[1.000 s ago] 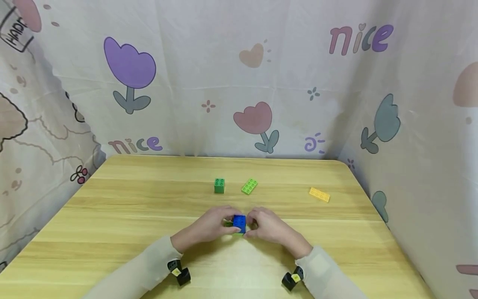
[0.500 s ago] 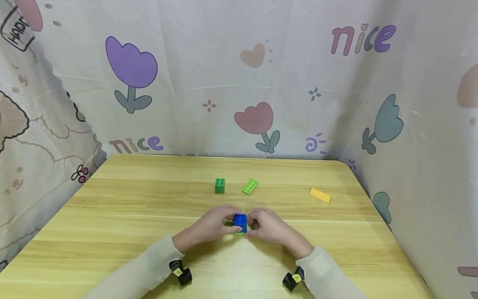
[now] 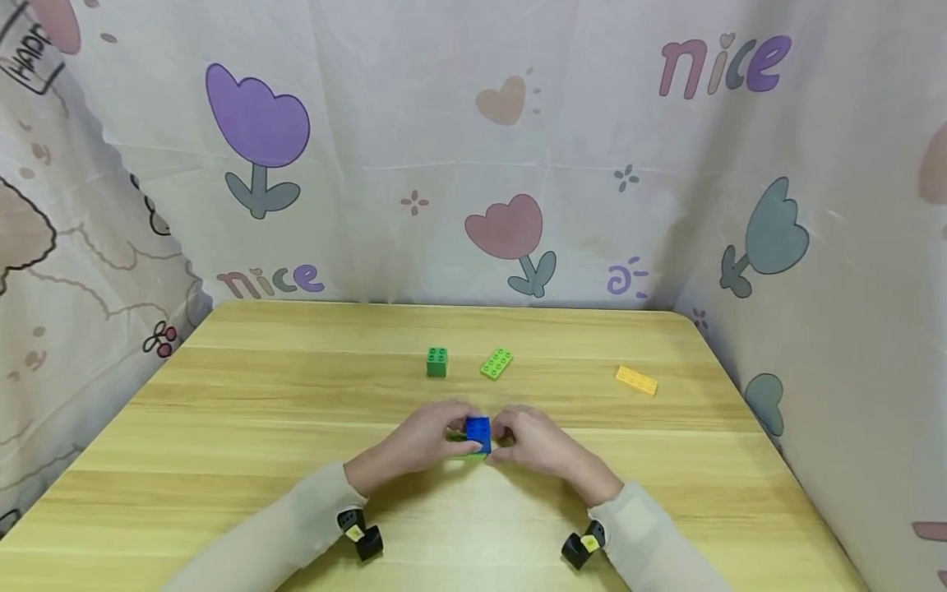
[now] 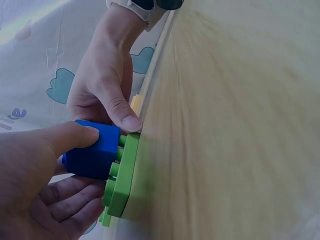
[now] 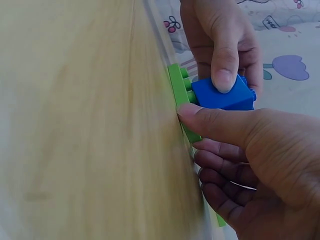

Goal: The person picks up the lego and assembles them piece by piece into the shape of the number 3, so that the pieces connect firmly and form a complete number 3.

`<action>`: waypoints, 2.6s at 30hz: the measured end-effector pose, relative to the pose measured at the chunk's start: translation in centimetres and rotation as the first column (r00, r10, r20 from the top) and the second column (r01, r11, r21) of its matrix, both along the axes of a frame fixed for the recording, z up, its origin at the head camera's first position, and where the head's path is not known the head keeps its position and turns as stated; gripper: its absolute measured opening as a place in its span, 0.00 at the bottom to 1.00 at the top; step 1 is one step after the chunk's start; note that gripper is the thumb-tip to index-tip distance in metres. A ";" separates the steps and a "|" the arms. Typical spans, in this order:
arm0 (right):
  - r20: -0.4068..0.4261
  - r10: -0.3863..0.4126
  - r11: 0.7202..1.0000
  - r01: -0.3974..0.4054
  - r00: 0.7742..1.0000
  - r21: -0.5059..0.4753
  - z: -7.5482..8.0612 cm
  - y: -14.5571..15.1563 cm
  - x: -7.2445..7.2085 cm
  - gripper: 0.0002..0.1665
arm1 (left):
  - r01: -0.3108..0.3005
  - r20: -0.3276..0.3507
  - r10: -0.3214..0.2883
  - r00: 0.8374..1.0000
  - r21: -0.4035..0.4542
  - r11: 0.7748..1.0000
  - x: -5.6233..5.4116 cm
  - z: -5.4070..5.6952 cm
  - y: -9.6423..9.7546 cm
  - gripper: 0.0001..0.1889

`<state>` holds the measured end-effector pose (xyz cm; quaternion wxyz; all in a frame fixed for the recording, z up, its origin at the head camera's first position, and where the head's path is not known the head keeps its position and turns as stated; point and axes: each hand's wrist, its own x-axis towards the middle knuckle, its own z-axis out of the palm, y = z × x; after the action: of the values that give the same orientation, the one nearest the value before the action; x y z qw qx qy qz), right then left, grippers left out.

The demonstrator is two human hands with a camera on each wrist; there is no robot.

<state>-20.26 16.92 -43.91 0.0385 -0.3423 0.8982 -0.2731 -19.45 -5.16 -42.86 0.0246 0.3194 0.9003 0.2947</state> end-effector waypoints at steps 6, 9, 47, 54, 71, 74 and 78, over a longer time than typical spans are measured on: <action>-0.001 0.004 1.000 -0.004 1.000 0.013 0.2 0.0 0.1 0.15 | 0.026 -0.053 -0.029 0.998 -0.052 0.998 0.1 0.3 0.1 0.19; 0.003 0.004 1.000 -0.004 1.000 0.019 0.4 -0.1 0.2 0.14 | 0.028 -0.067 -0.032 0.997 -0.050 0.998 0.1 0.2 0.1 0.19; -0.043 0.054 0.997 -0.052 0.998 0.059 0.4 0.1 0.6 0.13 | 0.011 -0.018 -0.011 1.000 0.007 1.000 0.1 -0.5 -0.1 0.13; 0.023 0.023 0.999 -0.023 0.999 -0.025 1.3 0.5 0.9 0.18 | 0.002 0.014 -0.002 1.000 0.030 1.000 0.1 -0.8 -0.1 0.13; 0.009 0.019 0.998 -0.018 1.000 -0.057 1.9 0.7 0.9 0.21 | 0.017 0.091 -0.023 0.996 0.066 0.998 -0.2 -0.8 -1.0 0.19; 0.011 0.016 0.998 -0.015 1.000 -0.055 1.9 0.7 1.0 0.21 | 0.002 0.119 -0.013 0.993 0.095 0.995 -0.1 -0.8 -1.3 0.20; 0.013 0.008 0.999 -0.007 1.000 -0.049 2.0 0.6 1.0 0.21 | -0.021 0.126 0.004 0.992 0.135 0.991 0.0 -0.6 -1.7 0.18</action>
<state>-19.27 17.56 -41.89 0.0371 -0.3447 0.8896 -0.2974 -19.42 -6.83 -43.45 0.0573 0.2955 0.8768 0.3750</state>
